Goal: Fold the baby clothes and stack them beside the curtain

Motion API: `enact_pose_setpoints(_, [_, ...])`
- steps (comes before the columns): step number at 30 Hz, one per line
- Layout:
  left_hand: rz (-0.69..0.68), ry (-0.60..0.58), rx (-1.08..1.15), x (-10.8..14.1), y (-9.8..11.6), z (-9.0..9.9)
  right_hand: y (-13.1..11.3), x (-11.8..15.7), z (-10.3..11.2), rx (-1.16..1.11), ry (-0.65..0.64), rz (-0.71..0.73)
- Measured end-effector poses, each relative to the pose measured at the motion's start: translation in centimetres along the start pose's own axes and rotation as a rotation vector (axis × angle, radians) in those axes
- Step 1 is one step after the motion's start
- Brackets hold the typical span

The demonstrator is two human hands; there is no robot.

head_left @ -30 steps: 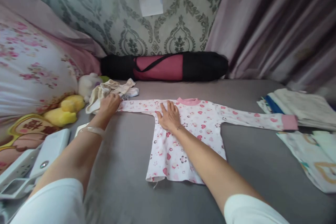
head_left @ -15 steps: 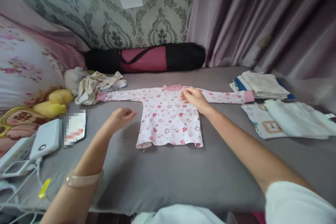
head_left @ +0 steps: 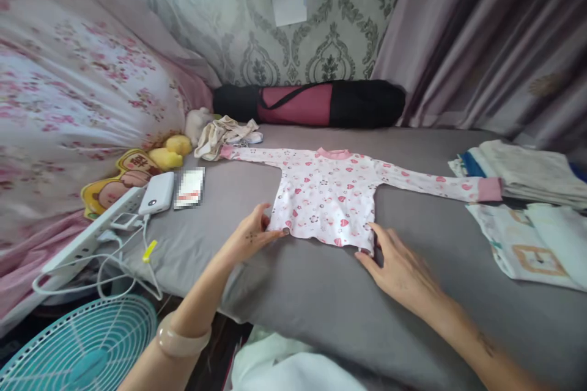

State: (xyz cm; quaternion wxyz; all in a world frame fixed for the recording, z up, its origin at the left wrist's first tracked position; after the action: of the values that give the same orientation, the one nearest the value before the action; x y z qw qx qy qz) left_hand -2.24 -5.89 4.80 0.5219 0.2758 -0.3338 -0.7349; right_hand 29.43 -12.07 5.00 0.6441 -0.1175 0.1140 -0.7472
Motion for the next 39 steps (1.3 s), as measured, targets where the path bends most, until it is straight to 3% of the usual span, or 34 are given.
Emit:
enact_pose_setpoints(7, [-0.135,0.006,-0.047,0.9,-0.4,0.2,-0.1,-0.2,0.2,-0.095,0.035,0.035])
enact_pose_setpoints(14, [-0.049,0.130,-0.184,0.4,-0.1,0.4,-1.0,0.2,0.0,-0.038,0.059,-0.099])
enact_pose_setpoints(19, [-0.060,0.121,-0.357,0.1,1.3,0.0,-1.9,0.0,0.0,0.075,-0.042,-0.132])
enact_pose_setpoints(23, [-0.149,0.042,-0.430,-0.2,1.3,-0.1,-1.9,0.2,1.5,0.099,-0.091,-0.064])
enact_pose_setpoints(28, [-0.164,0.045,-0.553,-0.4,0.4,2.5,-1.0,0.3,3.6,0.294,0.052,-0.014])
enact_pose_setpoints(31, [-0.222,-0.023,-0.617,-0.3,0.4,3.6,-1.5,0.4,3.4,0.338,0.080,0.155])
enact_pose_setpoints(34, [-0.334,-0.081,-0.609,-0.2,0.8,3.8,-2.3,0.8,2.8,0.220,0.038,0.336])
enact_pose_setpoints(39, [-0.475,-0.228,-0.521,-0.7,0.2,2.7,-2.1,0.8,2.4,0.110,-0.010,0.431])
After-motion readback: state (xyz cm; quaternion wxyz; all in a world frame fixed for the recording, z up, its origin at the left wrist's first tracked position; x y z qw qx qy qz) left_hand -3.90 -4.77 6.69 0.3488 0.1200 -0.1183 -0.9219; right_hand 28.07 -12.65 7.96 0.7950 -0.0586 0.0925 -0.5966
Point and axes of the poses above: each hand's wrist, its own x-axis away from the middle knuckle, its own z-axis out of the back of the hand, y = z × x, the point moved 6 cm from there along -x, towards the middle knuckle, and after that the axes turned 12 degrees about -z, right-handed, at the moved point
